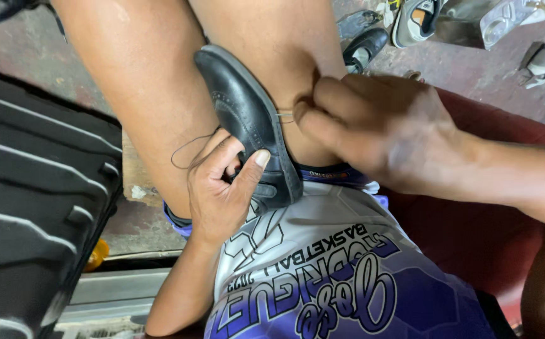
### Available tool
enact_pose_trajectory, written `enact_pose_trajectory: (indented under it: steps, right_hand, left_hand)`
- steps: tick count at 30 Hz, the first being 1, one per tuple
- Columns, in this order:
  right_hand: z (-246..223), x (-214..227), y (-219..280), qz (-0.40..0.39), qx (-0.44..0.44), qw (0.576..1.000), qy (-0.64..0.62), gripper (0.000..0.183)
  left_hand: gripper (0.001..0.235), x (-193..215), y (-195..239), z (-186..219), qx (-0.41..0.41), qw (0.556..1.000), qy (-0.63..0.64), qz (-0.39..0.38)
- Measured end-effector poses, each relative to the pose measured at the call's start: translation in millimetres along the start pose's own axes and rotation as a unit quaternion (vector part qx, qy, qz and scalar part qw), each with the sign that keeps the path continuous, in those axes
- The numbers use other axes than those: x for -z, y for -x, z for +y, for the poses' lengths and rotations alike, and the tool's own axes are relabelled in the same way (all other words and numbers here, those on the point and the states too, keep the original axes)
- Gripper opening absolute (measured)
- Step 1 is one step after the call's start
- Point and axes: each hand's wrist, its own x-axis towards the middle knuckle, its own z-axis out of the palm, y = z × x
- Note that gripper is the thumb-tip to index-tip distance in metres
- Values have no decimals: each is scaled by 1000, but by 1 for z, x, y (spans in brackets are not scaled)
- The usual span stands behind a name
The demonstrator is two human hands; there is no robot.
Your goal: The person sits on the floor and uses a needle and thread to sew the sole of a black shoe. They repeatedly push the needle through the sole and pull the thread tight to secure the stitching.
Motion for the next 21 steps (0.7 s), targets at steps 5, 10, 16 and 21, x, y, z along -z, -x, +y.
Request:
enact_pose_trajectory:
  steps: [5, 10, 16, 21]
  right_hand:
    - [20, -10, 6, -47, -48, 989, -134, 29]
    - [44, -8, -5, -300, -298, 767, -483, 34]
    - [34, 0, 7, -28, -17, 994, -108, 22]
    - [17, -3, 8, -29, -39, 998, 50, 10]
  left_hand:
    - [30, -2, 0, -3, -17, 1000, -13, -3]
    - [29, -5, 2, -2, -13, 1000, -14, -8]
    - [29, -5, 1, -1, 13, 1000, -10, 3]
    - [31, -4, -1, -3, 15, 1000, -13, -3]
